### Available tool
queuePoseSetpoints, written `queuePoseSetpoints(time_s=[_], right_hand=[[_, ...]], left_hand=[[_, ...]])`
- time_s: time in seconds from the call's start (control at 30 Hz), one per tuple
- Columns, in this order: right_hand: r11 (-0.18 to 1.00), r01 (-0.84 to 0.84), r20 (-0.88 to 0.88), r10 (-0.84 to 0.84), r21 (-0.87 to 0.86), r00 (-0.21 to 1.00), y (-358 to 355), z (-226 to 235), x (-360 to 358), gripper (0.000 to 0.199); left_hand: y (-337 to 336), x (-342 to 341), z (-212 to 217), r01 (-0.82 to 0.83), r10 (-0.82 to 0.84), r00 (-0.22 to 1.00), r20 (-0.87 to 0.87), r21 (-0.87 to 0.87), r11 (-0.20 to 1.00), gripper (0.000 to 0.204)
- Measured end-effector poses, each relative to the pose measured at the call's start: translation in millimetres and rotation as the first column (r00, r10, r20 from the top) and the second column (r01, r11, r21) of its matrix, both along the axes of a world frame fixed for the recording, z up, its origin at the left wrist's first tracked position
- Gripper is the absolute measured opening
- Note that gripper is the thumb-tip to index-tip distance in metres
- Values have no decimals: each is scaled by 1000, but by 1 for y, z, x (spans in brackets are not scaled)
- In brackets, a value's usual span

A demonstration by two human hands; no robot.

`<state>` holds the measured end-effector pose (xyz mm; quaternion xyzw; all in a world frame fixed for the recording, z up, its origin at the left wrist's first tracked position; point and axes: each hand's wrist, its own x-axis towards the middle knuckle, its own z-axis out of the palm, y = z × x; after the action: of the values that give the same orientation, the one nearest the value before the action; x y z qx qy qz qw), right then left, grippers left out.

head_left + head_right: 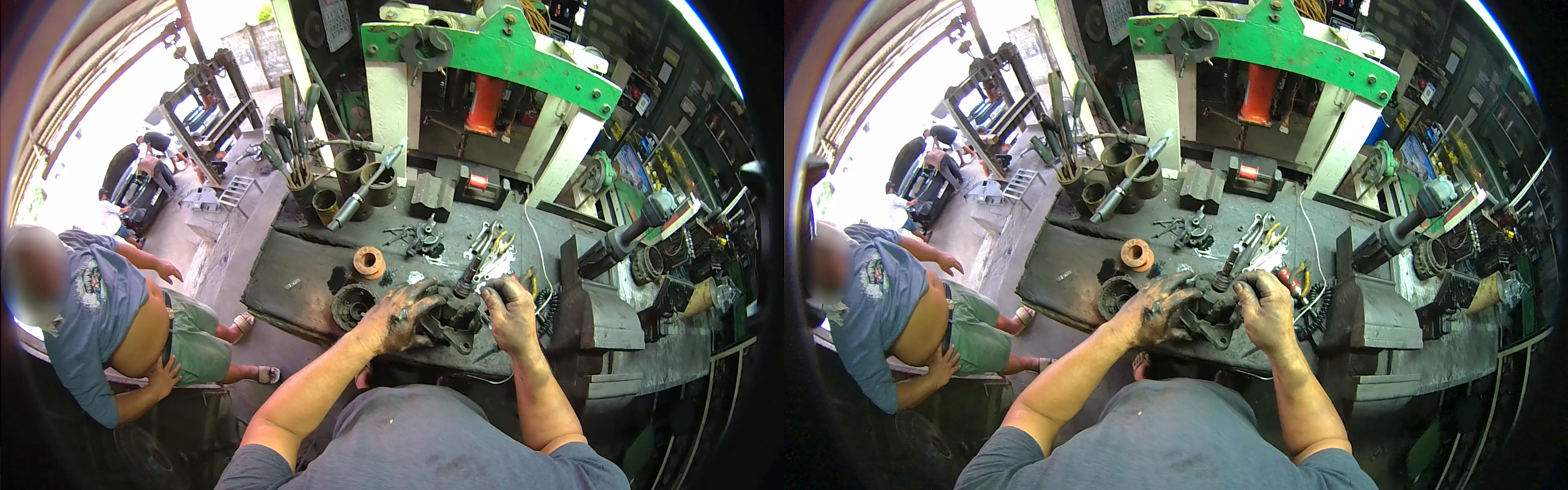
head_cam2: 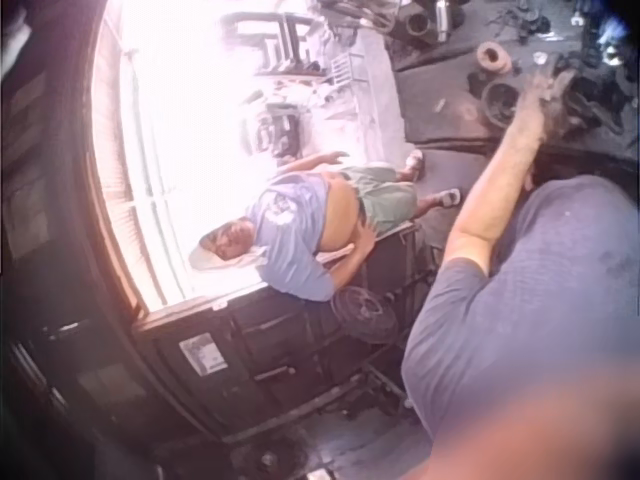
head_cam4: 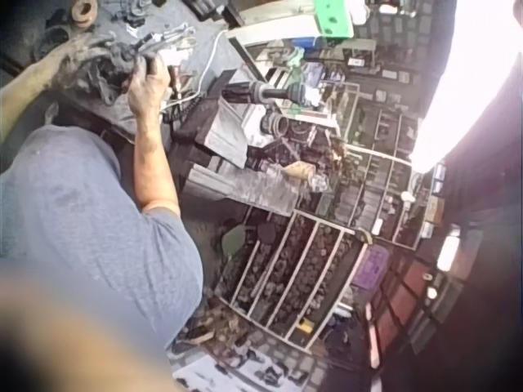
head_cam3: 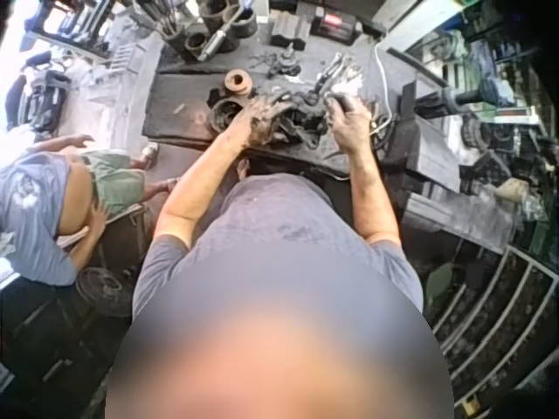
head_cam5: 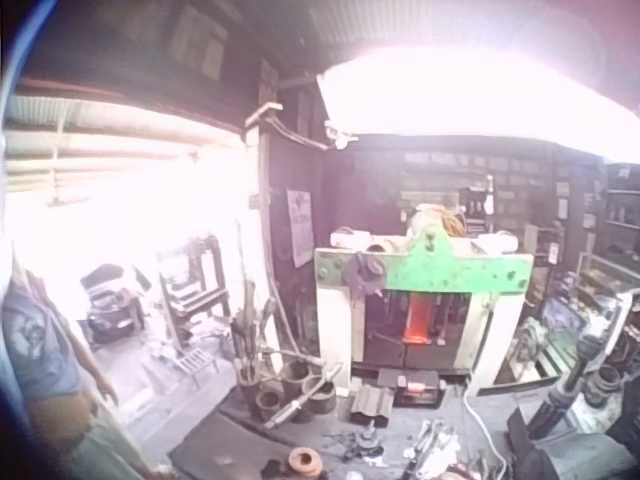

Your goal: The person assembles a mechanical component on a workbench, using a screwdriver to tighten a bolt and inserting a cylindrical metal part into a housing. The person repeatedly adjusts and repositions the assembly while another person stands nearby.

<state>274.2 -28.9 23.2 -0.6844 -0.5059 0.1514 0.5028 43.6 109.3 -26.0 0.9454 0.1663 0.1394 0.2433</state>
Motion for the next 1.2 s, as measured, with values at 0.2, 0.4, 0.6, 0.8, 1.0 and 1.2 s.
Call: queuePoseSetpoints(time_s=[0.2,0.4,0.6,0.8,1.0,1.2], right_hand=[[999,10,-47,-12,-46,999,-1,-11,7,9],[1000,9,-145,-10,-10,989,1,-18,12,9],[997,-27,-147,17,-69,989,3,-11,14,21],[995,-95,35,97,-38,995,2,-4,18,18],[992,-93,118,103,-88,988,1,2,20,21],[992,-89,91,96,-85,991,-1,9,14,22]], left_hand=[[1,-1,-12,12,-12,1000,-16,12,1000,94],[12,-1,-47,145,-14,984,175,-768,624,95],[4,-2,-50,32,-36,998,-42,-87,996,111],[-2,-6,-33,29,-31,999,-13,-131,991,113],[-1,-5,-37,32,-32,999,7,-130,991,112],[-2,-5,-36,46,-43,999,23,-125,991,110]])
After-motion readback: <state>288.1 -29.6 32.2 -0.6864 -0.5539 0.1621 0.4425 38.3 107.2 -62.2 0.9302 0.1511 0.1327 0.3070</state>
